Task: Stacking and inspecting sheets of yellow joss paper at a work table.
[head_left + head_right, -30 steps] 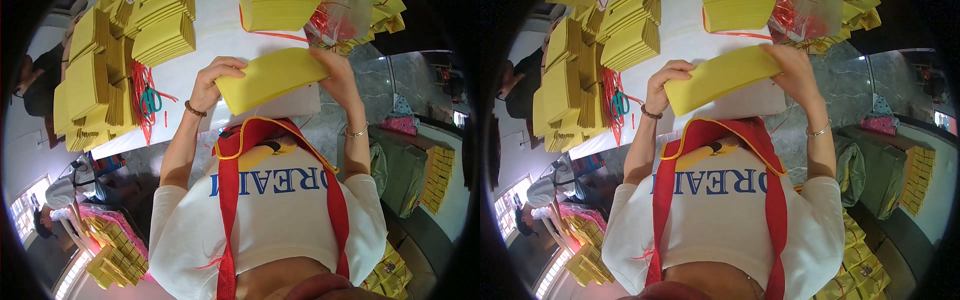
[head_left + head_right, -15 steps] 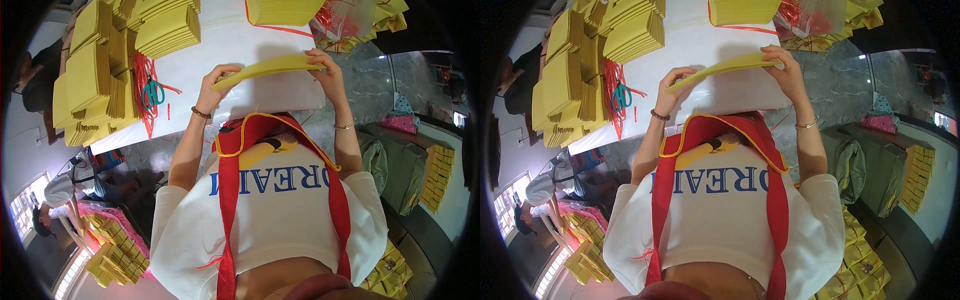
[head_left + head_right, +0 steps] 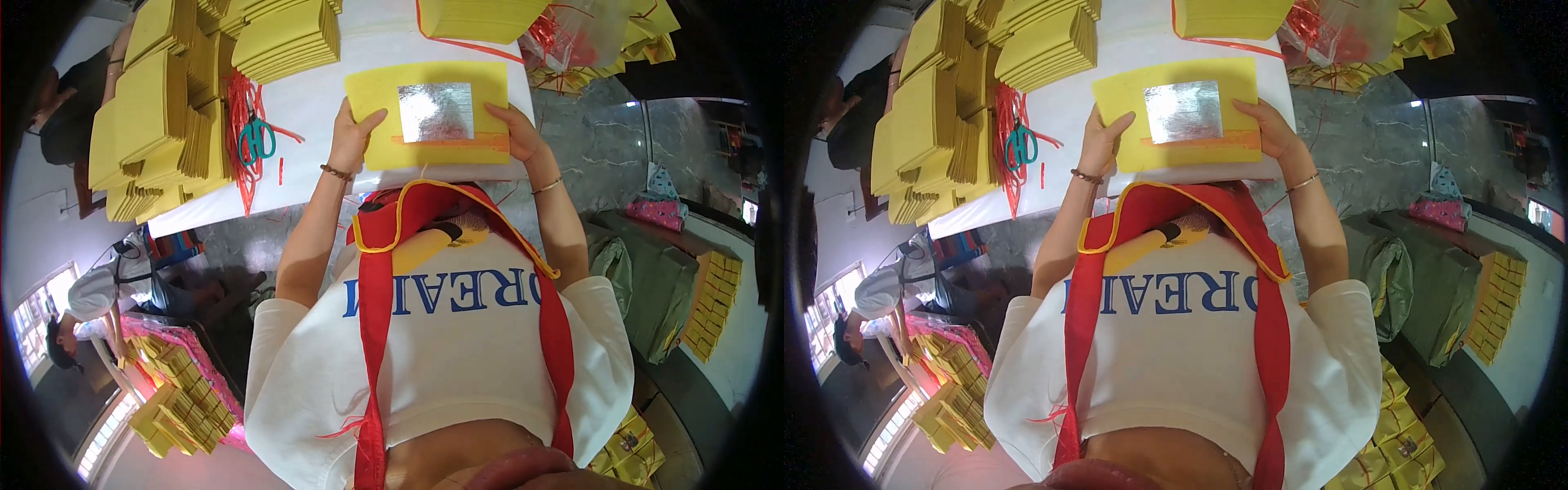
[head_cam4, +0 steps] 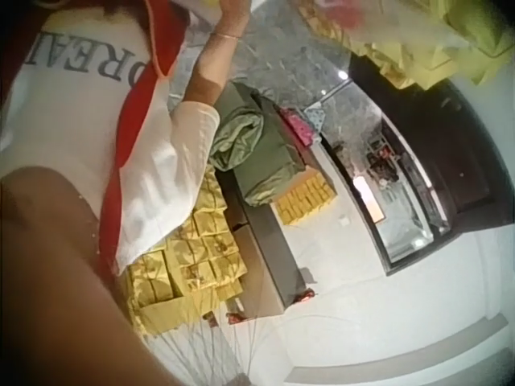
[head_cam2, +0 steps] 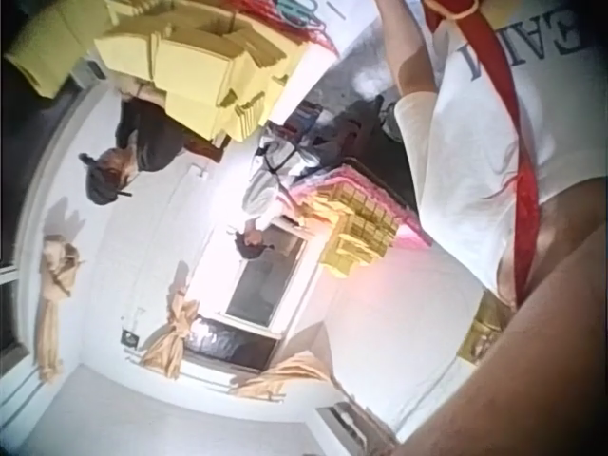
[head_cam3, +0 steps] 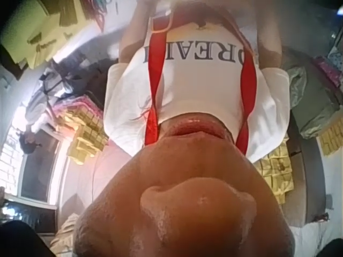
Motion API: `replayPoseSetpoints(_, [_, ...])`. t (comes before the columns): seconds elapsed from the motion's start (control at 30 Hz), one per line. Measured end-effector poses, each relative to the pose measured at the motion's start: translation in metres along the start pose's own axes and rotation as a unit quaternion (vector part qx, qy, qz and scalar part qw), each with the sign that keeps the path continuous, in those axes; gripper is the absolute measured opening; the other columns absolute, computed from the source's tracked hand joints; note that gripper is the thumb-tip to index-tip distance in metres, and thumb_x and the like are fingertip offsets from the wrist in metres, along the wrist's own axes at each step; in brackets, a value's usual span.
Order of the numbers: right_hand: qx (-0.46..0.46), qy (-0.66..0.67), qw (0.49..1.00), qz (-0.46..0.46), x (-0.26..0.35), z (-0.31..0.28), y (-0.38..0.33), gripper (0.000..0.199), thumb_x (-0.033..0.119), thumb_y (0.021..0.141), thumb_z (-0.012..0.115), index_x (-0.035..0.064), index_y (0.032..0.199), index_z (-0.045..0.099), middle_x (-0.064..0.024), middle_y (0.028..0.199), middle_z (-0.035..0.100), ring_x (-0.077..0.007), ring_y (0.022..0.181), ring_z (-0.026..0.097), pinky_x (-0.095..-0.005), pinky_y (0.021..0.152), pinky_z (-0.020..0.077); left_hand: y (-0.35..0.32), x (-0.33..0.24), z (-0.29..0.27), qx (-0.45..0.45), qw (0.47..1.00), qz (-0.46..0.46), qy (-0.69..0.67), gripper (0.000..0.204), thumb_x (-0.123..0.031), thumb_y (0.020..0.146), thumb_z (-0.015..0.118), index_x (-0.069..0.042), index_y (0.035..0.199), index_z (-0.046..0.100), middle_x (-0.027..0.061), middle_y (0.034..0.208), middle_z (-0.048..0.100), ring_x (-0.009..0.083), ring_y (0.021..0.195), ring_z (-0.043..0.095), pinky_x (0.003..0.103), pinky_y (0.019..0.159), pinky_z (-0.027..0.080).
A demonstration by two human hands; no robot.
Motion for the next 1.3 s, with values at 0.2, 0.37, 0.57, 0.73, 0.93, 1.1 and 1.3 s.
replayPoseSetpoints(0.2, [-0.005, -0.025, 0.999, 0.020, -0.020, -0.021, 0.022, 0.035, 0.020, 0.086, 0.055, 0.0023, 0.115, 0.045, -0.0055, 0.101, 0.056, -0.0145, 0.087, 0.057, -0.0295, 0.073, 0.0499, 0.009, -0.007, -0.019, -0.149, 0.894, 0.215, 0.363, 0.038, -0.004, 0.073, 0.059, 0.000, 0.110, 0.050, 0.0138, 0.107, 0.054, 0.0228, 0.095, 0.052, 0.034, 0.081, 0.043])
replayPoseSetpoints(0.37, [0.017, -0.033, 0.999, 0.026, -0.017, -0.015, 0.023, 0.035, 0.020, 0.086, 0.055, 0.0023, 0.115, 0.046, -0.0048, 0.102, 0.055, -0.0142, 0.087, 0.057, -0.0284, 0.074, 0.0492, 0.031, -0.026, 0.011, -0.028, 0.759, 0.322, 0.566, 0.030, -0.011, 0.073, 0.059, -0.007, 0.103, 0.059, 0.0116, 0.104, 0.057, 0.0307, 0.097, 0.049, 0.039, 0.085, 0.038])
replayPoseSetpoints(0.57, [0.035, -0.031, 0.999, 0.028, -0.014, -0.010, 0.021, 0.037, 0.019, 0.087, 0.054, 0.0013, 0.117, 0.044, -0.0056, 0.106, 0.055, -0.0144, 0.093, 0.056, -0.0285, 0.079, 0.0479, 0.049, -0.014, 0.026, 0.041, 0.717, 0.319, 0.619, 0.023, -0.015, 0.076, 0.059, -0.011, 0.098, 0.062, 0.0044, 0.090, 0.060, 0.0247, 0.087, 0.053, 0.038, 0.074, 0.039])
replayPoseSetpoints(0.73, [0.039, -0.021, 0.999, 0.029, -0.014, -0.010, 0.019, 0.039, 0.020, 0.086, 0.054, 0.0012, 0.119, 0.043, -0.0073, 0.109, 0.054, -0.0158, 0.095, 0.056, -0.0296, 0.081, 0.0477, 0.041, -0.025, 0.038, 0.032, 0.686, 0.365, 0.628, 0.019, -0.013, 0.074, 0.061, -0.007, 0.092, 0.064, 0.0086, 0.084, 0.062, 0.0266, 0.078, 0.056, 0.037, 0.069, 0.044])
replayPoseSetpoints(0.93, [0.044, -0.040, 0.998, 0.035, -0.016, -0.018, 0.021, 0.040, 0.019, 0.086, 0.055, 0.0014, 0.119, 0.043, -0.0075, 0.110, 0.054, -0.0155, 0.096, 0.056, -0.0294, 0.082, 0.0471, 0.038, -0.029, 0.036, 0.090, 0.707, 0.340, 0.614, 0.015, -0.010, 0.074, 0.062, -0.007, 0.088, 0.063, 0.0092, 0.079, 0.060, 0.0260, 0.075, 0.055, 0.036, 0.067, 0.043])
replayPoseSetpoints(1.1, [0.040, -0.041, 0.998, 0.024, -0.019, -0.021, 0.021, 0.041, 0.017, 0.085, 0.056, 0.0013, 0.120, 0.042, -0.0074, 0.112, 0.053, -0.0151, 0.098, 0.055, -0.0294, 0.084, 0.0461, 0.014, -0.030, 0.041, 0.110, 0.687, 0.389, 0.604, 0.012, -0.006, 0.072, 0.061, -0.006, 0.083, 0.060, 0.0091, 0.083, 0.059, 0.0268, 0.077, 0.055, 0.036, 0.068, 0.044])
replayPoseSetpoints(1.3, [0.103, -0.020, 0.994, -0.026, -0.018, -0.023, 0.017, 0.050, 0.020, 0.085, 0.055, 0.0020, 0.127, 0.035, -0.0089, 0.123, 0.046, -0.0178, 0.110, 0.049, -0.0310, 0.091, 0.0420, -0.005, -0.018, 0.043, 0.118, 0.669, 0.434, 0.592, 0.017, -0.003, 0.071, 0.059, -0.006, 0.088, 0.055, 0.0106, 0.087, 0.060, 0.0278, 0.079, 0.056, 0.036, 0.069, 0.043])
Point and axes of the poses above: each hand's wrist, its own y-axis towards the middle knuckle, its own z-axis out of the palm, x = y × z, the point moved 2 cm from there along y, towards the middle knuckle
